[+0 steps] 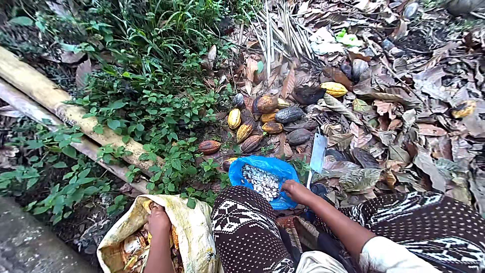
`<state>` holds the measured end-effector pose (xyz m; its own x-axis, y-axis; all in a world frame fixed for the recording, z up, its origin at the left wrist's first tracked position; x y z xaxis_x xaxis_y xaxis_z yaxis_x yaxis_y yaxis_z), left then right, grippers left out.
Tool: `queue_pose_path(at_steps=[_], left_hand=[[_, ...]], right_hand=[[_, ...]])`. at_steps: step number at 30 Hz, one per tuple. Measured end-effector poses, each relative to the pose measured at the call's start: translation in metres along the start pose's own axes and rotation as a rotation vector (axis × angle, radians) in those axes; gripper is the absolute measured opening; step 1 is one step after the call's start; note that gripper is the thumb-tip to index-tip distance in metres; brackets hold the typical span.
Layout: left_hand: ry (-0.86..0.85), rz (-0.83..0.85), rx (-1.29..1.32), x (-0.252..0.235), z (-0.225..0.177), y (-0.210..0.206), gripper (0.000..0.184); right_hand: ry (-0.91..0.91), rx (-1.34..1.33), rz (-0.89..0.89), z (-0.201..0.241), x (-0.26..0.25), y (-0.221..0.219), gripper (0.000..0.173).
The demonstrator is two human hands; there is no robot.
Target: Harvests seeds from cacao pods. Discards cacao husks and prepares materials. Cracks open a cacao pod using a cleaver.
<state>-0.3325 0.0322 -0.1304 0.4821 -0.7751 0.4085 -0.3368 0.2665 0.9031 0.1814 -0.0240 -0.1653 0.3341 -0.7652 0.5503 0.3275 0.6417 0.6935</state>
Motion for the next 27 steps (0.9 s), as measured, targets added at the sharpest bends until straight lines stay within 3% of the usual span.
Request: queue_pose_path(at_steps=[9,13,16,20,23,27], left_hand=[[0.067,0.072,0.025,-0.02,0.005,-0.001,0.044],[0.023,0.209,0.032,-0.038,0.015,0.005,0.042],[0.017,0.302,-0.186,-0.042,-0.004,0.026,0.041],[-0.001,0.084,-0.242,-0.025,-0.087,0.091,0.045],[-0.327,0.14,-0.217,-0.024,-0.189,0.125,0.036],[-0.783,0.125,-0.219,-0.026,-0.342,0.1,0.032]], right_hand=[[-0.029,-0.029,-0.014,-0.01,0.0,0.003,0.03],[-0.032,-0.165,-0.171,-0.011,-0.009,0.019,0.03],[-0.121,-0.301,-0.333,-0.023,-0.019,0.051,0.031],[-0.405,-0.525,-0.515,-0.075,-0.042,0.083,0.031],[-0.727,-0.637,-0.668,-0.117,-0.04,0.097,0.033],[-1.122,-0.773,-0.76,-0.161,-0.024,0.063,0.05]])
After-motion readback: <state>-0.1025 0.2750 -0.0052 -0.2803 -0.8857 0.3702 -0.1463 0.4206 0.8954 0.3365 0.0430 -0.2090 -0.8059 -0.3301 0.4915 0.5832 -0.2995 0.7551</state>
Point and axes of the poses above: each hand's wrist, its own x-axis away from the middle knuckle, its own y-axis out of the back of the hand, z = x × y, the point moved 4 cm from there along -x, towards the middle knuckle, and after that the axes turned 7 degrees about x, right-handed, at the moved point
